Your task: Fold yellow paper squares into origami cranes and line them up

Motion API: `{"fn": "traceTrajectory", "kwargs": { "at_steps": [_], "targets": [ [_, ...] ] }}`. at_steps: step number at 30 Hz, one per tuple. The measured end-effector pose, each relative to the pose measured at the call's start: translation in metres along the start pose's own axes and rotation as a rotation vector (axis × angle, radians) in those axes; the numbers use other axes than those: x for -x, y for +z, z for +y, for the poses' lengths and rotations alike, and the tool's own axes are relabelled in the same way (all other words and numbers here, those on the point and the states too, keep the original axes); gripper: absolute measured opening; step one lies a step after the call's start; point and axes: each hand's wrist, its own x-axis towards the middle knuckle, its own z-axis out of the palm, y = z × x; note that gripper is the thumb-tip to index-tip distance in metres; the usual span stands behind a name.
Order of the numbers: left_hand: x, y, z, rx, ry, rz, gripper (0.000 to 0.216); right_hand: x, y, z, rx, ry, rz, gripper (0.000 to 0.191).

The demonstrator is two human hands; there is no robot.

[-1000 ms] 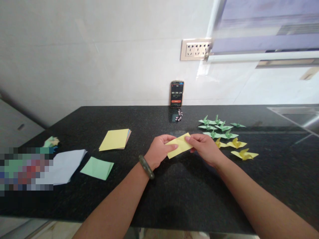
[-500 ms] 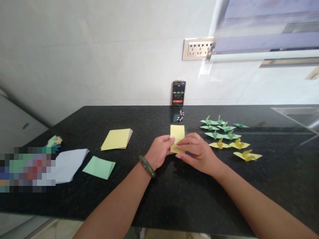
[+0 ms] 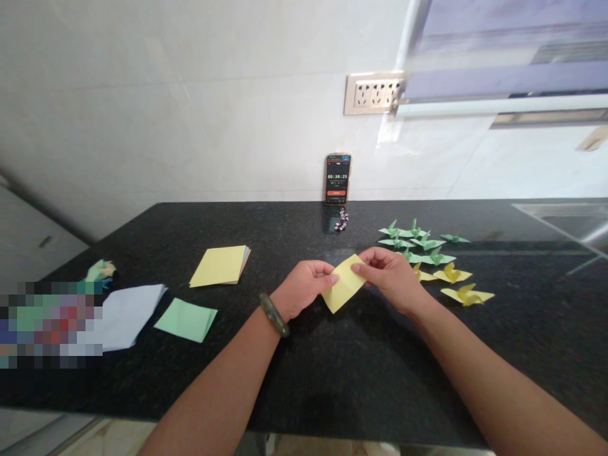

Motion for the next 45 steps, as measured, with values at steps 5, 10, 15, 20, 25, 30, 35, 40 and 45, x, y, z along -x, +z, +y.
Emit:
{"fn": "traceTrajectory", "kwargs": {
  "at_steps": [5,10,15,20,25,30,35,40,45],
  "targets": [
    [0.000,-0.004,-0.001,0.069,-0.018,-0.019,0.024,0.001,-0.004,0.001,0.162,-0.280,-0.115,0.019],
    [0.001,-0.007,-0.001,0.198,-0.067,-0.075,0.029,0.003,-0.009,-0.004,0.278,-0.435,-0.232,0.019],
    [0.001,-0.009,0.000,0.241,-0.108,-0.104,0.030,0.004,-0.014,-0.009,0.316,-0.449,-0.349,0.020],
    [0.001,-0.009,0.002,0.250,-0.128,-0.117,0.028,0.005,-0.016,-0.011,0.364,-0.432,-0.395,0.022],
    [0.001,-0.007,0.003,0.329,-0.144,-0.085,0.025,0.004,-0.017,-0.010,0.376,-0.432,-0.449,0.024],
    [0.000,-0.005,0.003,0.348,-0.157,-0.058,0.020,0.005,-0.017,-0.011,0.392,-0.427,-0.479,0.024],
    [0.001,-0.003,0.004,0.346,-0.139,-0.051,0.017,0.006,-0.016,-0.012,0.398,-0.417,-0.493,0.024],
    [0.001,0.000,0.002,0.261,-0.130,-0.053,0.022,0.005,-0.016,-0.011,0.429,-0.418,-0.504,0.025],
    [0.000,0.005,0.000,0.093,-0.117,0.105,0.028,0.005,-0.014,-0.011,0.437,-0.417,-0.560,0.028]
  ]
}}
